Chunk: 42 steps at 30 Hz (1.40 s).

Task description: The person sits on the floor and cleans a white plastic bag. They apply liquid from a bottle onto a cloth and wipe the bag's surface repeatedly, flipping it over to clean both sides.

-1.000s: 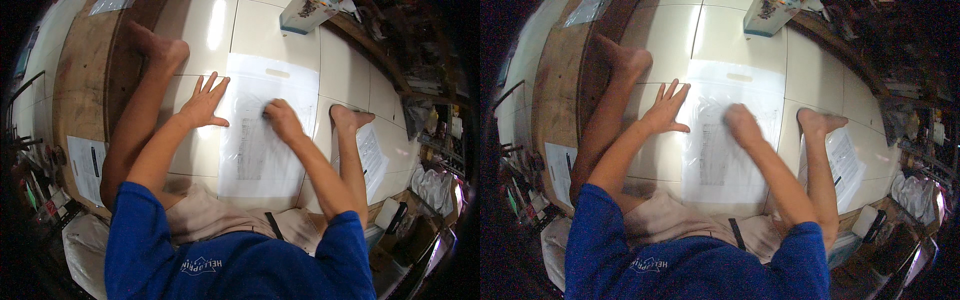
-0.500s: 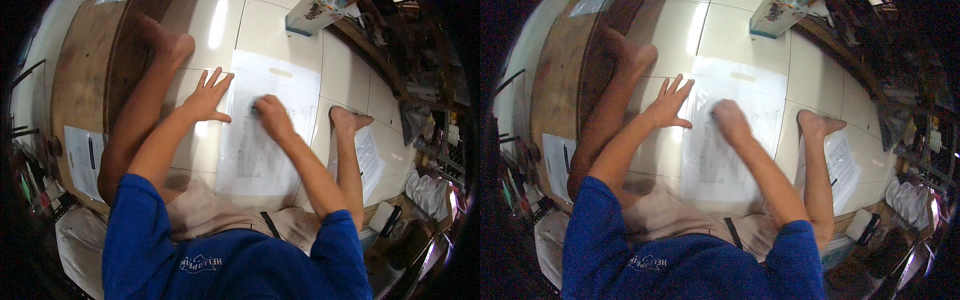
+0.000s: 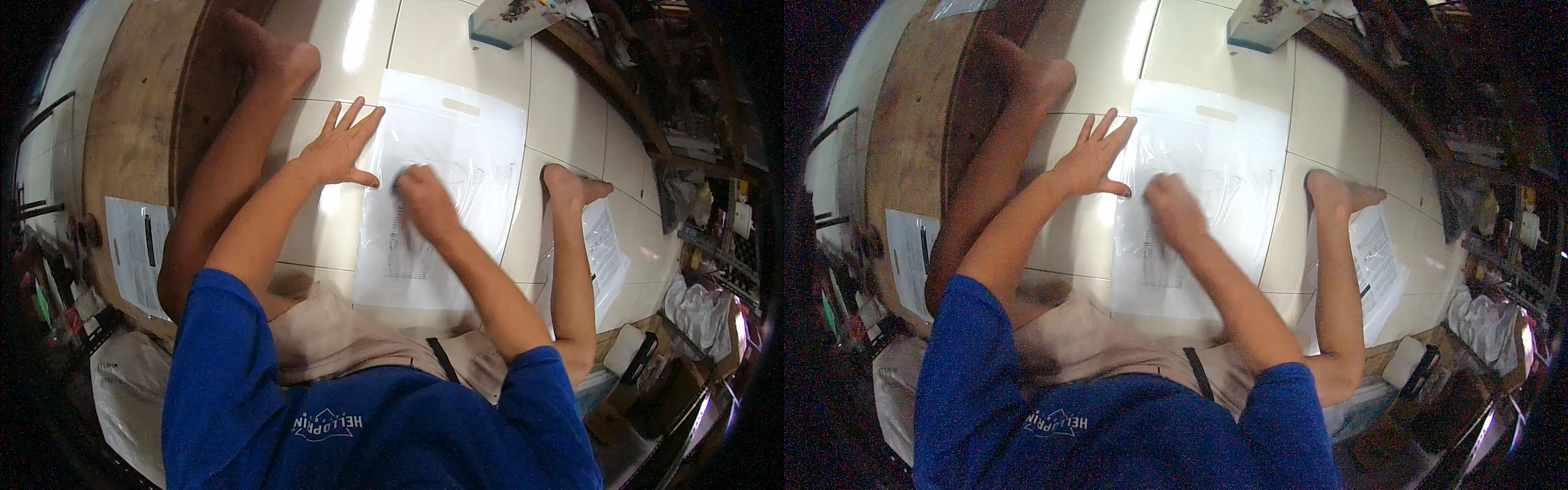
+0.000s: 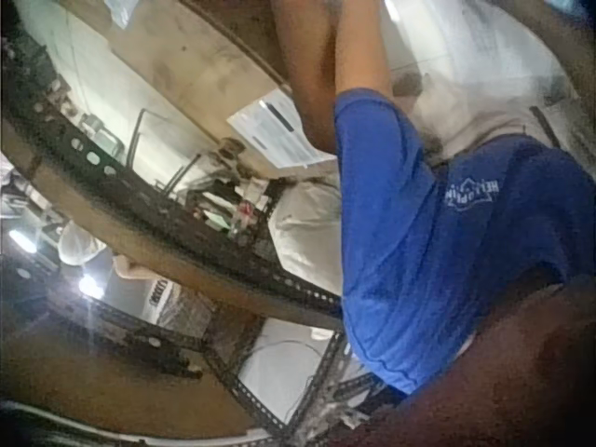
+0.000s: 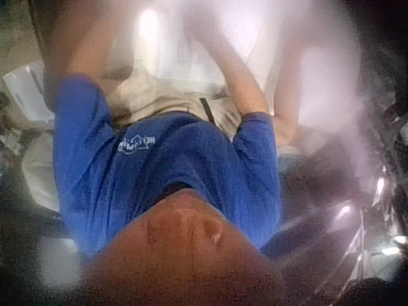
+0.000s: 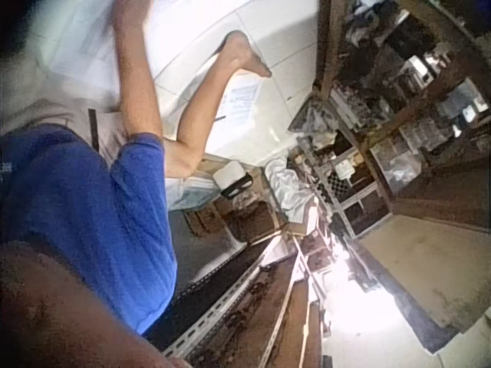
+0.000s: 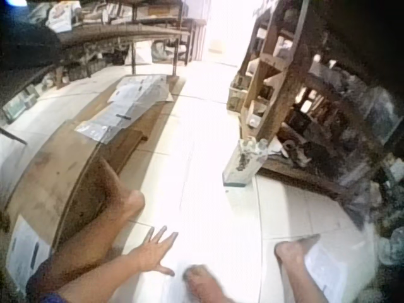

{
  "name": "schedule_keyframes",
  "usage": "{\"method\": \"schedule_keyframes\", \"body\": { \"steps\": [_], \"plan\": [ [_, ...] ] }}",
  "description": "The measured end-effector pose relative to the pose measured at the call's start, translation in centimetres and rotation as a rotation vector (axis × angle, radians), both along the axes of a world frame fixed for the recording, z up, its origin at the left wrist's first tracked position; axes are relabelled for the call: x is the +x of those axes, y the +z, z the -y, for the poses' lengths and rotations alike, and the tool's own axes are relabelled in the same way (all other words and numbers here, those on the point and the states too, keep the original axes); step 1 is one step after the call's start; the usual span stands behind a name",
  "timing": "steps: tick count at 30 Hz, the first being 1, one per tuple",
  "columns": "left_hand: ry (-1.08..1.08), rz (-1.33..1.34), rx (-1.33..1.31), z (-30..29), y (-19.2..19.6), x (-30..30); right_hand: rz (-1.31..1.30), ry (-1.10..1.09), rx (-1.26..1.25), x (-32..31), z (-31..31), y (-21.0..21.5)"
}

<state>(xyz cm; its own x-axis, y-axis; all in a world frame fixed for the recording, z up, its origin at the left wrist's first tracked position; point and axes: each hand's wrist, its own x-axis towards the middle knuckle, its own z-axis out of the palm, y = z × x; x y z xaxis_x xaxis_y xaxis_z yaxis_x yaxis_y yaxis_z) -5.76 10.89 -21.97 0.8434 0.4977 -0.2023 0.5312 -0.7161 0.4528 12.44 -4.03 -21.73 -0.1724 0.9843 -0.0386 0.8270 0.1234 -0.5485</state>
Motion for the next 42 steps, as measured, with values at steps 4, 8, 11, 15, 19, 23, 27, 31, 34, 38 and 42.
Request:
{"method": "schedule_keyframes", "body": {
  "steps": [4,8,11,15,19,23,27,31,34,38,42],
  "plan": [
    [-0.006,-0.017,-0.008,-0.1,0.3,0.3,-0.017,-0.009,-0.011,0.6,2.2,1.1],
    [0.007,-0.081,0.003,0.2,0.4,0.1,0.055,-0.08,-0.119,5.1,4.0,1.8],
    [0.005,-0.067,0.05,0.1,0.1,0.1,-0.019,-0.089,-0.03,3.2,2.1,1.2],
    [-0.005,-0.034,-0.009,-0.2,0.4,0.5,-0.088,-0.025,0.01,-0.6,0.7,0.8],
    [0.003,-0.057,0.006,0.0,0.4,0.1,0.027,-0.078,-0.038,4.6,3.7,1.0],
    [0.021,-0.079,0.004,0.2,0.5,0.2,0.115,-0.119,-0.151,7.0,3.8,2.2],
    [0.003,-0.058,0.041,0.4,0.0,0.2,-0.061,0.06,-0.052,-1.3,2.3,1.0],
    [-0.003,-0.055,0.031,0.3,0.1,0.1,-0.074,0.007,-0.047,0.9,5.3,1.0],
    [0.009,-0.094,0.027,0.3,0.6,0.2,0.129,-0.077,-0.135,5.1,6.4,2.5],
    [0.007,-0.131,0.063,0.3,0.5,0.5,-0.007,-0.052,-0.039,3.9,5.2,2.1],
    [-0.004,-0.117,0.077,0.4,0.5,0.4,-0.046,0.078,-0.085,-2.5,4.1,0.7]
  ]
}}
